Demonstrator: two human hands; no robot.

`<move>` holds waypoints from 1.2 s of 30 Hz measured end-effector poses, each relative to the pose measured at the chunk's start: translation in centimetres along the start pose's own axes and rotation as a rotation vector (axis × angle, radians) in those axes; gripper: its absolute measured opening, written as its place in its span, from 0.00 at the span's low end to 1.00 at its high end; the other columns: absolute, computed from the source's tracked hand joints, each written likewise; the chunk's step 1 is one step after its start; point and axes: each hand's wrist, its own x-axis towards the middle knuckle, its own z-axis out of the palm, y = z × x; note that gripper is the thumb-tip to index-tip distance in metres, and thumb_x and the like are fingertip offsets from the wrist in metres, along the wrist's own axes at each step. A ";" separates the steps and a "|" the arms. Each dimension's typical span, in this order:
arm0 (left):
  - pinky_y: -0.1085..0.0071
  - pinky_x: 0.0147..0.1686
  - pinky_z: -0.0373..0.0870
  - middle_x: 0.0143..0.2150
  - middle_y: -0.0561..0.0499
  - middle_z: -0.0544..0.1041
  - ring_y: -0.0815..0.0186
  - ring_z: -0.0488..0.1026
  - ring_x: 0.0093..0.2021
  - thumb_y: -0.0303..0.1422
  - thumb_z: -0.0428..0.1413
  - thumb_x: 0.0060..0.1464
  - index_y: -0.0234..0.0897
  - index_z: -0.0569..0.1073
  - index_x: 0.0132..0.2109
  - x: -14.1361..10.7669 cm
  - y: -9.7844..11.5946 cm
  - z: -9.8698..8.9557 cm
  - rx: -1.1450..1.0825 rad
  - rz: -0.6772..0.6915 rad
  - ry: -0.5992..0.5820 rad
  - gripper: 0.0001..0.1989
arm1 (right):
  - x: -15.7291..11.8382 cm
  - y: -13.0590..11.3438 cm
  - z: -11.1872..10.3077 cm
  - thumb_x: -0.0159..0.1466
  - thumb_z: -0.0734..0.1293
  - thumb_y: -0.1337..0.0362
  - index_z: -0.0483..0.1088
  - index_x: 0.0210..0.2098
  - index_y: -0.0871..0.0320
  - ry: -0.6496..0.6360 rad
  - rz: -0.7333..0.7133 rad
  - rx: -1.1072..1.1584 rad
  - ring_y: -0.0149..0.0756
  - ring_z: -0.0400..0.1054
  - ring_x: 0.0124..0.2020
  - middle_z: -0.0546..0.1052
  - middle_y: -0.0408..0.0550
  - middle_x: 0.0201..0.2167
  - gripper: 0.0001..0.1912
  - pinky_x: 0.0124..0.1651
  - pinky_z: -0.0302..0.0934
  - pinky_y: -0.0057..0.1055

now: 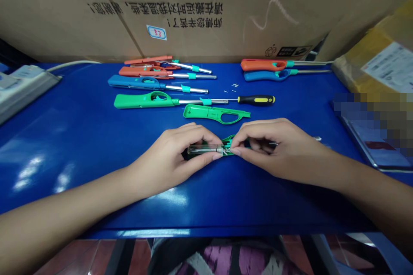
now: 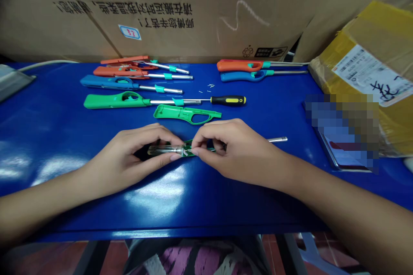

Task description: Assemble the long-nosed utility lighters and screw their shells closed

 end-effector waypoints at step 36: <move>0.68 0.43 0.68 0.41 0.53 0.82 0.67 0.76 0.40 0.34 0.62 0.61 0.40 0.79 0.45 0.0 -0.3 0.7 -0.028 -0.065 0.026 0.06 | 0.2 0.0 0.4 0.66 0.67 0.67 0.77 0.34 0.56 -0.029 0.036 0.014 0.24 0.55 0.22 0.71 0.38 0.24 0.06 0.27 0.51 0.26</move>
